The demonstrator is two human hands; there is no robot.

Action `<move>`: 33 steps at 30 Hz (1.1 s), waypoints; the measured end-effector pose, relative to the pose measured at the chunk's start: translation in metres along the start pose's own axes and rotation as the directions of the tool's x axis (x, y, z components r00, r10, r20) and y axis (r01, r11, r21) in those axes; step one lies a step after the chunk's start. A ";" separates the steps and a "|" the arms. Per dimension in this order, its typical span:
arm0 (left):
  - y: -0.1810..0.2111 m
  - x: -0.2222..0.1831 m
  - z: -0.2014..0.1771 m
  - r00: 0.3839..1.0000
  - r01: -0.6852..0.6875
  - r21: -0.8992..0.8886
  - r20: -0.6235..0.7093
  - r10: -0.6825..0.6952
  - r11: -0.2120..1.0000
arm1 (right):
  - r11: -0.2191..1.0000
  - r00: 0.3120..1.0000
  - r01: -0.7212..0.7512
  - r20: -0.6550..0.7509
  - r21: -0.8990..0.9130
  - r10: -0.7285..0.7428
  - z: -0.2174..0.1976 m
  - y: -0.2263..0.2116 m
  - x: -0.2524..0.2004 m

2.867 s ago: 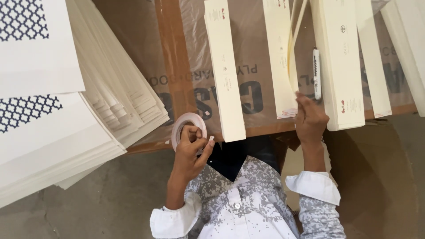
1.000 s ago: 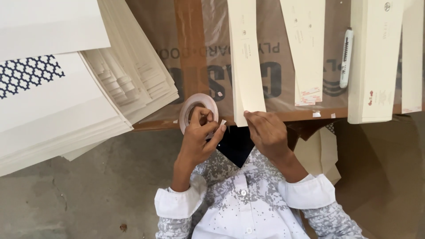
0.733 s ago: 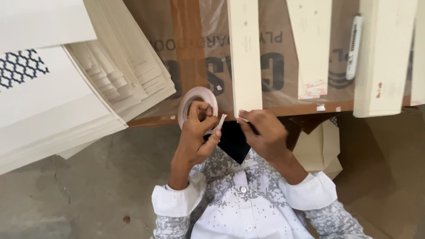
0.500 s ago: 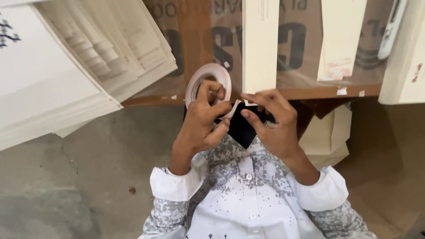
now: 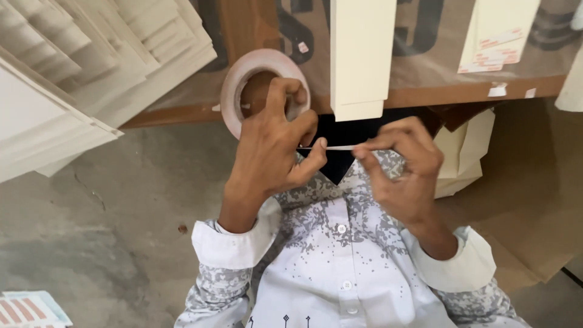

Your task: Applying double-sided tape to the ends of white paper strips for packaging or printing.

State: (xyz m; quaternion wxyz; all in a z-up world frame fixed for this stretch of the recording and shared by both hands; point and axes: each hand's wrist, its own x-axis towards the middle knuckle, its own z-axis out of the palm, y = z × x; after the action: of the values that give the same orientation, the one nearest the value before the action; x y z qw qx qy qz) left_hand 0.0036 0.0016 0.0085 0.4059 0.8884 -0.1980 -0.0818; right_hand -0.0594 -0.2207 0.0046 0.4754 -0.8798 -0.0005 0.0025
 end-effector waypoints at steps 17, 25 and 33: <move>0.008 0.050 -0.005 0.990 -0.135 0.047 0.054 0.133 0.990 | 0.930 0.966 -0.238 -0.032 0.280 0.257 -0.013 0.010 0.044; 0.005 0.056 -0.006 0.990 -0.084 0.062 0.116 0.076 0.995 | 0.953 0.959 -0.280 -0.023 0.114 0.284 -0.018 0.007 0.052; 0.006 0.056 -0.009 0.993 -0.082 -0.017 0.084 0.083 0.997 | 0.958 0.963 -0.268 0.019 0.101 0.268 -0.021 0.005 0.057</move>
State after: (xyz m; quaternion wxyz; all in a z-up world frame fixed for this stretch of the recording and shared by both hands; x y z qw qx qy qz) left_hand 0.0552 -0.0194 0.0194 0.4061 0.8726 -0.2508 -0.1037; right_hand -0.0024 -0.2406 0.0119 0.5155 -0.8460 0.1176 0.0691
